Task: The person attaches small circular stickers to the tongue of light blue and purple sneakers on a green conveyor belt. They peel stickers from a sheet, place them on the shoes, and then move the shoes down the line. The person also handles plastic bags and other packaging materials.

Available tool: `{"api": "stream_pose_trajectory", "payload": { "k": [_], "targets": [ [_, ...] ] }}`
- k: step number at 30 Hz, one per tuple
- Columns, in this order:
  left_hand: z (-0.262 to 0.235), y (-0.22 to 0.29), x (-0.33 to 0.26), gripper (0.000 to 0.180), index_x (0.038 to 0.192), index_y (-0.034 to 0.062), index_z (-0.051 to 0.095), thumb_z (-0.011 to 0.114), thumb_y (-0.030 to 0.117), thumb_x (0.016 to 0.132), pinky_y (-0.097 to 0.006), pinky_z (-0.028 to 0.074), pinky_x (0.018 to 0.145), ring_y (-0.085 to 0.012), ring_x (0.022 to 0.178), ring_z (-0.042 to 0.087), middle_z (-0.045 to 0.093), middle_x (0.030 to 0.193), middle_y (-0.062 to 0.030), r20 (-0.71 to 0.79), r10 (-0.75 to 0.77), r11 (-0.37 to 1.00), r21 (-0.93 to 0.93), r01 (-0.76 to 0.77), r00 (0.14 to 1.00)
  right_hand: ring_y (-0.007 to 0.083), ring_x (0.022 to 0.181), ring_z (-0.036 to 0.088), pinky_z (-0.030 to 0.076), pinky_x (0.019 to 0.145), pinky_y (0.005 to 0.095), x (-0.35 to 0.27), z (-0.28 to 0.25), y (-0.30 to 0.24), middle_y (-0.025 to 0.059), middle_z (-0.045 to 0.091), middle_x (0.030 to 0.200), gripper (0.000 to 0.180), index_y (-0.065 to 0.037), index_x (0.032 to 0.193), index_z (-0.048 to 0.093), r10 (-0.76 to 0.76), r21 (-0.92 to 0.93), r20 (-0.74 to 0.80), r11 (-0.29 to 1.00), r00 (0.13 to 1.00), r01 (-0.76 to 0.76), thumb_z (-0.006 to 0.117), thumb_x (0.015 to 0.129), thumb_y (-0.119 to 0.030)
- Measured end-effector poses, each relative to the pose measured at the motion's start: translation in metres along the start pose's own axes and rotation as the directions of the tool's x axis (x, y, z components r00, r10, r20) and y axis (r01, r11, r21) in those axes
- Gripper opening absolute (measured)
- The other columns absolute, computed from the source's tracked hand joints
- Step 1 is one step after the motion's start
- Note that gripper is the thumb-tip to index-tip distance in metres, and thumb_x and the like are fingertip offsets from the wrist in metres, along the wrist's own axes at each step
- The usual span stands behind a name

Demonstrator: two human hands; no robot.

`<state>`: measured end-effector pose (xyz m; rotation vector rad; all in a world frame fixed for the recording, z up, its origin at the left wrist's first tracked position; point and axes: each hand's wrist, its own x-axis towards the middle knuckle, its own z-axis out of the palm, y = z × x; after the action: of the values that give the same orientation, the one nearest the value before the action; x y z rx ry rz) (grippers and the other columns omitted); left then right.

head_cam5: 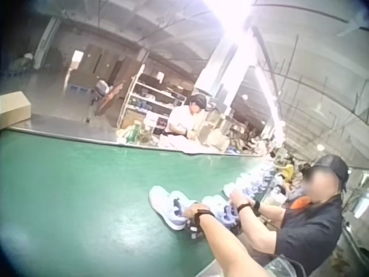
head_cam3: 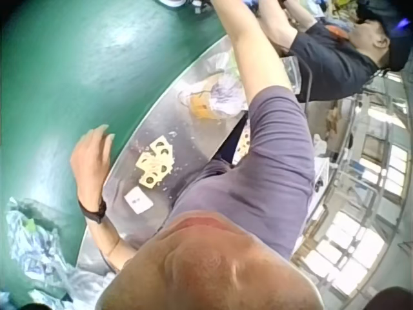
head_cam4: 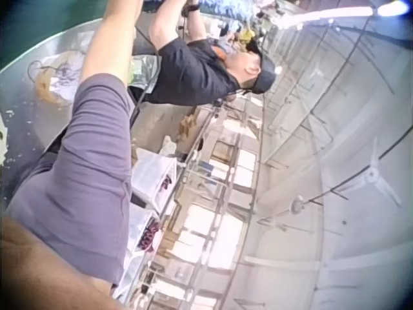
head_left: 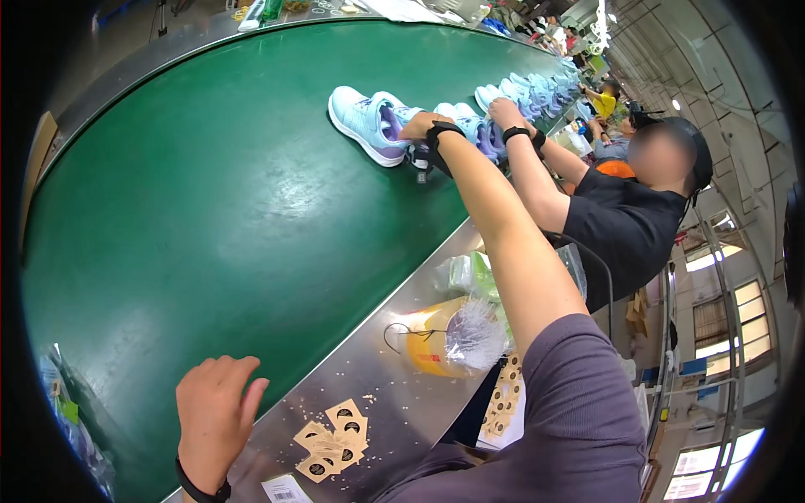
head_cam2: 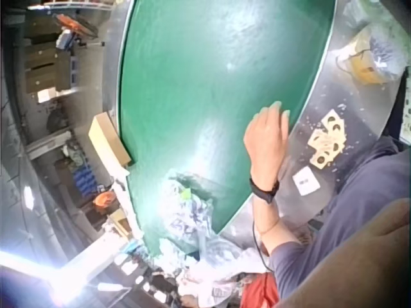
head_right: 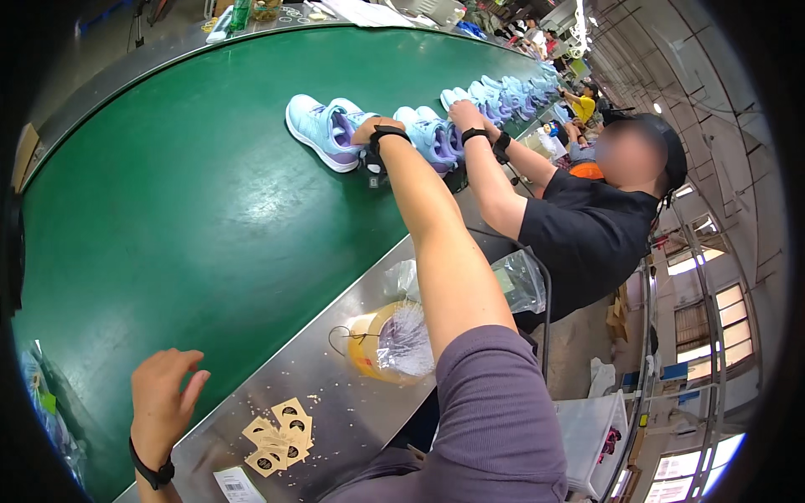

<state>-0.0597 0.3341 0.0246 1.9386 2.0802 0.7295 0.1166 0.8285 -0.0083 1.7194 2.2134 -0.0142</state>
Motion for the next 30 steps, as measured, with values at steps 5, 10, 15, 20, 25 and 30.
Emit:
{"api": "stream_pose_trajectory", "payload": {
  "k": [5,10,15,20,25,30],
  "targets": [
    [-0.001,-0.001,0.0,0.019,0.086,0.0043,0.061,0.071,0.007,0.07,-0.037,0.041,0.058,-0.0265,0.067,0.055,0.058,0.073,-0.0076,0.012,-0.005,0.996,-0.093,0.006,1.0,0.0287,0.099,0.064,0.05,0.083,0.038,0.026,0.026,0.026,0.0147,0.064,0.111,0.041,-0.008,0.106,0.067,-0.176,-0.305,0.169,0.926,0.97,0.221,0.061,0.069,-0.025],
    [-0.004,-0.019,0.006,0.014,0.091,-0.0021,0.06,0.063,0.0,0.077,-0.03,0.045,0.063,-0.0235,0.068,0.057,0.06,0.077,-0.0127,-0.066,-0.086,0.963,-0.26,0.066,0.994,0.0231,0.066,0.063,0.049,0.06,0.0336,-0.094,0.007,-0.071,0.0116,0.065,0.07,0.04,-0.003,0.075,0.068,-0.56,0.251,0.138,0.818,0.817,0.518,0.064,0.067,-0.041],
    [0.004,-0.019,0.049,0.012,0.088,-0.0024,0.059,0.062,-0.003,0.076,-0.035,0.045,0.062,-0.0276,0.069,0.057,0.058,0.08,-0.0147,-0.309,-0.04,0.967,-0.252,-0.041,0.95,0.0273,0.065,0.065,0.05,0.062,0.0382,-0.215,0.008,-0.16,0.0138,0.066,0.069,0.036,-0.002,0.071,0.067,-0.731,0.353,0.087,0.657,0.676,0.666,0.062,0.069,-0.038],
    [0.028,-0.069,0.081,0.009,0.087,-0.0011,0.058,0.06,-0.001,0.078,-0.035,0.045,0.062,-0.0288,0.069,0.057,0.056,0.079,-0.0146,-0.428,0.022,0.973,-0.2,-0.119,0.904,0.0336,0.07,0.063,0.049,0.067,0.0422,-0.217,0.031,-0.201,0.0196,0.066,0.078,0.024,0.001,0.082,0.067,-0.972,0.293,0.019,0.231,0.236,0.928,0.05,0.077,-0.015],
    [0.026,-0.094,0.086,0.013,0.085,-0.0011,0.062,0.052,0.003,0.08,-0.041,0.046,0.072,-0.0333,0.081,0.057,0.058,0.084,-0.0159,-0.357,-0.042,0.979,-0.201,-0.033,0.933,0.0148,0.073,0.059,0.048,0.069,0.0305,-0.212,-0.011,-0.154,0.0049,0.06,0.075,0.038,-0.008,0.12,0.056,-0.898,0.521,-0.094,0.323,0.429,0.79,0.042,0.085,-0.004],
    [0.019,-0.105,0.097,0.017,0.081,-0.0019,0.067,0.051,0.004,0.076,-0.043,0.048,0.072,-0.0349,0.08,0.061,0.065,0.081,-0.0195,-0.202,-0.122,0.974,-0.211,0.078,0.972,0.0179,0.077,0.063,0.048,0.069,0.0315,-0.209,0.001,-0.147,0.0052,0.07,0.078,0.025,-0.007,0.104,0.06,-0.817,0.292,0.005,0.552,0.576,0.781,0.047,0.082,-0.009]
  ]
}}
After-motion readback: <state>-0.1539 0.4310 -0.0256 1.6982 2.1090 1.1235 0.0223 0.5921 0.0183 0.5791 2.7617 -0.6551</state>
